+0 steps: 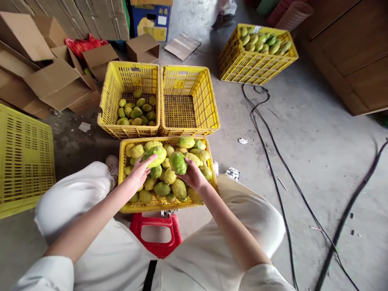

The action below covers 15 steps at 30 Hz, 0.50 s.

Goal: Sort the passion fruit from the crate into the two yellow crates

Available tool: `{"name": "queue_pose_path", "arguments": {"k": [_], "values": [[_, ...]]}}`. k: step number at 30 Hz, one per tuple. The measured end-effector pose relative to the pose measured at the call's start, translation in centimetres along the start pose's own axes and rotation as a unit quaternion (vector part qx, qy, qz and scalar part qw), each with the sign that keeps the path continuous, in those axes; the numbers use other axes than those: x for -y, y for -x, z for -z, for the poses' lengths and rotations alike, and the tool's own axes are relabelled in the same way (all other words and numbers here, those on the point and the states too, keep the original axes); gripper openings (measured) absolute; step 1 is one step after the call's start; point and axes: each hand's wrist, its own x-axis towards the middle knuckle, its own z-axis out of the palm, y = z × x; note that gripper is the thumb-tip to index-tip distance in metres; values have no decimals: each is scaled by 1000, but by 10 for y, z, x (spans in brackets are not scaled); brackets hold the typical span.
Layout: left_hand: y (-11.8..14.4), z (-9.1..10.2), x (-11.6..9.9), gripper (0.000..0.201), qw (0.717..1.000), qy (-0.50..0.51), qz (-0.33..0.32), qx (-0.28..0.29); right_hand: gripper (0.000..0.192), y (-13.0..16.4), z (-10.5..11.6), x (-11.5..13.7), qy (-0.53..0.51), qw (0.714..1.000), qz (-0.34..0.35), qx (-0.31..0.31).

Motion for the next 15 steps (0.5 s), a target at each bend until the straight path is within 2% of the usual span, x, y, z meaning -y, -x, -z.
{"name": "queue_pose_path", "arguments": {"k": [3,6,9,15], "values": [[7,-9,-2,44,994,-19,-75,-71,32,2,5,-2,-2,1000,6,-5],[12,-17,-5,44,990,-16,-120,-73,30,3,10,-5,5,1000,25,-2],[13,-19,-6,44,992,-12,-106,-72,28,3,13,-7,10,999,38,2],[9,-13,-5,42,993,-23,-48,-108,28,3,11,-3,-1,999,35,-5]]}}
